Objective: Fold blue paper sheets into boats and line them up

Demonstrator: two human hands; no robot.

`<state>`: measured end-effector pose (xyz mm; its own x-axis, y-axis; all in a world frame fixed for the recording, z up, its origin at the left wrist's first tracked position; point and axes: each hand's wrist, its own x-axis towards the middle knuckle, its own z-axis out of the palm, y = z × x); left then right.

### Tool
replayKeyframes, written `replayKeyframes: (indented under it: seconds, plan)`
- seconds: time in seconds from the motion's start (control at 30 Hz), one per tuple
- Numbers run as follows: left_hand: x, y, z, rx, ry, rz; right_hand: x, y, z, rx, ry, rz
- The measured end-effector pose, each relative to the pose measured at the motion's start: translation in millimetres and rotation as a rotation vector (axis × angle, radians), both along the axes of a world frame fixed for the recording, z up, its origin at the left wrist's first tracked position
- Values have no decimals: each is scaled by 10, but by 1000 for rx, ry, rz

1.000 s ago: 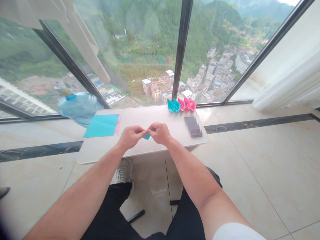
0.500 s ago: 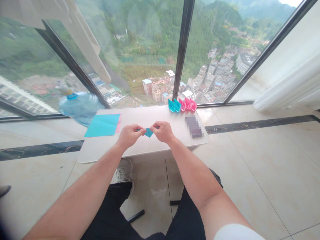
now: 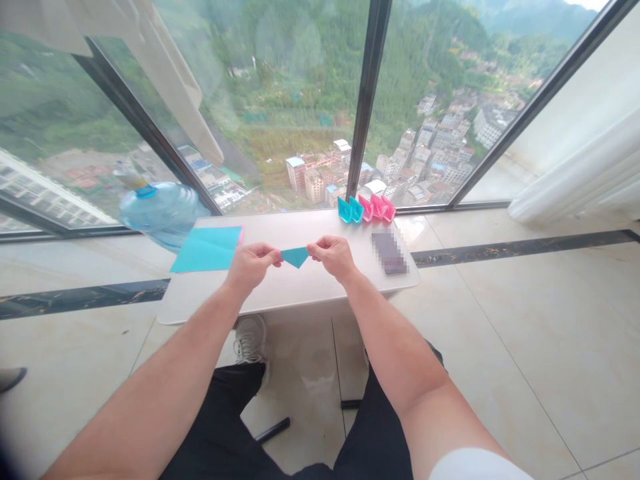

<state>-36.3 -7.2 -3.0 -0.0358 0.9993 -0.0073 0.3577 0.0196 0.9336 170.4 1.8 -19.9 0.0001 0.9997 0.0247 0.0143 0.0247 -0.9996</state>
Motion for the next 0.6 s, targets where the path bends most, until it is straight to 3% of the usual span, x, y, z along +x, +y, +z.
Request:
replayKeyframes:
  seconds: [0.3, 0.6]
  plan:
    - [41, 12, -53, -133, -148, -70, -25, 11, -49, -21, 18, -29]
    - [91, -14, -54, -224, -359, -11, -65, 11, -72, -66, 132, 56]
